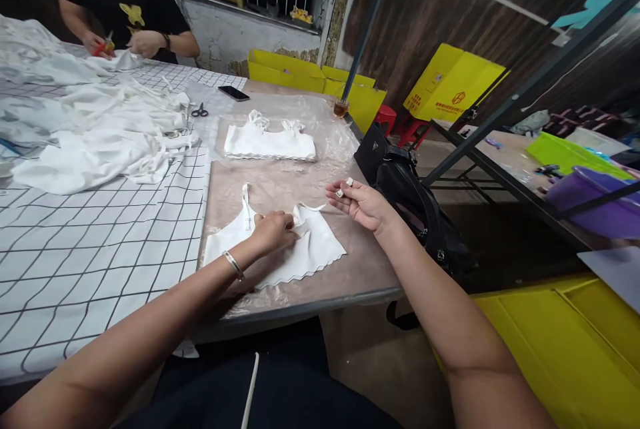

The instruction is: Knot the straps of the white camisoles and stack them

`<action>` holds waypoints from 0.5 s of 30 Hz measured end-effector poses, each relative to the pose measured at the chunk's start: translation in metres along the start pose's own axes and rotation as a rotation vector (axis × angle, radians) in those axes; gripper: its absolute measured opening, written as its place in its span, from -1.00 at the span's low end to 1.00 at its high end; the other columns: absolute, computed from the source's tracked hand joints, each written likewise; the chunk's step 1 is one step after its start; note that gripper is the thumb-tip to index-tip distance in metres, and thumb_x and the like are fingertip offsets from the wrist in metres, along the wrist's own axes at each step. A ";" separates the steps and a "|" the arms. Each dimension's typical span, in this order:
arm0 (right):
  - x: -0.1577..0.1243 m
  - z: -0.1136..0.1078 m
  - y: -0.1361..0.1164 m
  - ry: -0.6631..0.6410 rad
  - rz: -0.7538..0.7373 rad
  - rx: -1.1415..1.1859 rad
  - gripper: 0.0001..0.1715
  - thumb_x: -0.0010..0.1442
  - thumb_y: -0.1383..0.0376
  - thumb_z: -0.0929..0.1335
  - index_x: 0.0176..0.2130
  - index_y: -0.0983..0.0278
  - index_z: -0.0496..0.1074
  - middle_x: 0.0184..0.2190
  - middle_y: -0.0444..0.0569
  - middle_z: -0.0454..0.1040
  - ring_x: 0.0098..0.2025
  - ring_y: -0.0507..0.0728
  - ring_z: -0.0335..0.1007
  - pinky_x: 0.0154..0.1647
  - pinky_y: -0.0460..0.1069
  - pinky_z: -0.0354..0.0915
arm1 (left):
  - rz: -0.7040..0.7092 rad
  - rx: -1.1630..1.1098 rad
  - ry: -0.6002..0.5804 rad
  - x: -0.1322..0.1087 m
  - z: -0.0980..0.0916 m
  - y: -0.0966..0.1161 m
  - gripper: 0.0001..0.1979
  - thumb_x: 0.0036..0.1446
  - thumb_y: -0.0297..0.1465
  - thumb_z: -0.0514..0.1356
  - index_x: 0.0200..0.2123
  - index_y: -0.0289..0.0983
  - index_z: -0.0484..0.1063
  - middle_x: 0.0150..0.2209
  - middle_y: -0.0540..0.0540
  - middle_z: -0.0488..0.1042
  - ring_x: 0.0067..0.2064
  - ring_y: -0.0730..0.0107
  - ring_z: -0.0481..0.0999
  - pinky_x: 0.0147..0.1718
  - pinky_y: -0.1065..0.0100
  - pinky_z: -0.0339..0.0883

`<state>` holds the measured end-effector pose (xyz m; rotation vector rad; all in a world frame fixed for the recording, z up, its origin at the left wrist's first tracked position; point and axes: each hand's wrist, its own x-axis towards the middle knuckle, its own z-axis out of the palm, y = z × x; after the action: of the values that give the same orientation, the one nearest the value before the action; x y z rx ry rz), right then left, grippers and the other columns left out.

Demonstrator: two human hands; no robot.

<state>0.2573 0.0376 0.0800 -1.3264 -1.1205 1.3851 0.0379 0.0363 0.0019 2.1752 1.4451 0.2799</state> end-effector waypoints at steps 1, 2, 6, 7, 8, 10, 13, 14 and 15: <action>0.004 0.000 0.001 0.005 -0.010 -0.024 -0.85 0.18 0.19 0.38 -0.26 0.22 0.44 -0.21 -0.03 0.51 -0.15 0.09 0.46 -0.14 0.02 0.39 | 0.001 -0.042 -0.007 -0.001 0.000 -0.001 -0.87 0.07 -0.32 0.24 -0.33 -0.24 0.46 -0.21 -0.18 0.54 -0.04 -0.02 0.44 -0.05 0.09 0.11; 0.007 0.000 0.003 0.009 -0.020 -0.063 -0.78 0.17 0.13 0.39 -0.25 0.22 0.45 -0.27 -0.04 0.49 -0.22 0.08 0.45 -0.22 -0.01 0.39 | 0.000 -0.090 -0.016 -0.003 0.001 -0.001 -0.89 0.06 -0.34 0.23 -0.32 -0.24 0.46 -0.25 -0.15 0.55 -0.08 0.01 0.45 -0.05 0.09 0.10; 0.009 0.000 0.016 -0.014 -0.034 -0.216 -0.54 0.01 -0.05 0.47 -0.29 0.27 0.50 -0.50 -0.13 0.36 -0.49 -0.01 0.28 -0.50 -0.08 0.23 | 0.000 -0.302 -0.019 -0.017 0.005 -0.001 -0.89 0.07 -0.35 0.23 -0.44 -0.26 0.48 -0.38 -0.08 0.56 -0.22 0.13 0.49 -0.01 0.07 0.04; 0.008 0.002 0.019 -0.023 -0.028 -0.220 -0.51 -0.05 -0.05 0.50 -0.30 0.28 0.51 -0.51 -0.13 0.36 -0.50 -0.02 0.25 -0.51 -0.08 0.20 | 0.002 -0.359 -0.004 -0.020 0.006 0.000 -0.85 0.09 -0.34 0.22 -0.47 -0.27 0.48 -0.39 -0.09 0.57 -0.23 0.14 0.49 0.01 0.06 0.03; 0.007 0.005 0.022 -0.032 -0.019 -0.217 -0.50 -0.11 -0.03 0.53 -0.30 0.29 0.51 -0.50 -0.12 0.39 -0.50 -0.02 0.26 -0.51 -0.09 0.20 | 0.000 -0.414 0.013 -0.022 0.007 0.000 -0.81 0.12 -0.32 0.20 -0.48 -0.27 0.49 -0.39 -0.09 0.58 -0.23 0.15 0.50 0.03 0.05 0.02; 0.006 0.014 0.028 -0.047 -0.008 -0.223 -0.49 -0.18 0.02 0.56 -0.31 0.30 0.52 -0.47 -0.07 0.45 -0.48 -0.01 0.29 -0.50 -0.09 0.20 | -0.015 -0.506 0.047 -0.025 0.008 0.001 -0.79 0.14 -0.30 0.18 -0.44 -0.27 0.54 -0.34 -0.10 0.60 -0.21 0.16 0.51 0.07 0.04 -0.02; 0.009 0.028 0.033 -0.088 -0.048 -0.328 -0.56 -0.20 0.07 0.55 -0.37 0.30 0.52 -0.48 -0.06 0.47 -0.45 0.04 0.33 -0.45 -0.06 0.22 | -0.027 -0.584 0.084 -0.025 0.010 0.001 -0.81 0.13 -0.29 0.20 -0.32 -0.25 0.58 -0.25 -0.12 0.63 -0.15 0.16 0.52 0.13 0.03 -0.07; 0.011 0.032 0.034 -0.106 -0.089 -0.384 -0.60 -0.18 0.09 0.54 -0.40 0.30 0.52 -0.49 -0.07 0.47 -0.44 0.05 0.34 -0.43 -0.05 0.23 | -0.022 -0.598 0.095 -0.024 0.010 0.001 -0.81 0.13 -0.29 0.20 -0.28 -0.24 0.59 -0.22 -0.12 0.63 -0.13 0.16 0.51 0.15 0.04 -0.07; 0.013 0.036 0.035 -0.127 -0.142 -0.446 -0.65 -0.16 0.11 0.53 -0.42 0.30 0.52 -0.48 -0.08 0.47 -0.42 0.05 0.34 -0.39 -0.04 0.23 | -0.019 -0.607 0.104 -0.024 0.010 0.001 -0.80 0.13 -0.30 0.20 -0.27 -0.23 0.59 -0.21 -0.11 0.63 -0.12 0.16 0.51 0.15 0.05 -0.07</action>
<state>0.2207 0.0422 0.0434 -1.4445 -1.6470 1.1668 0.0333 0.0109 -0.0033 1.6691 1.2247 0.7295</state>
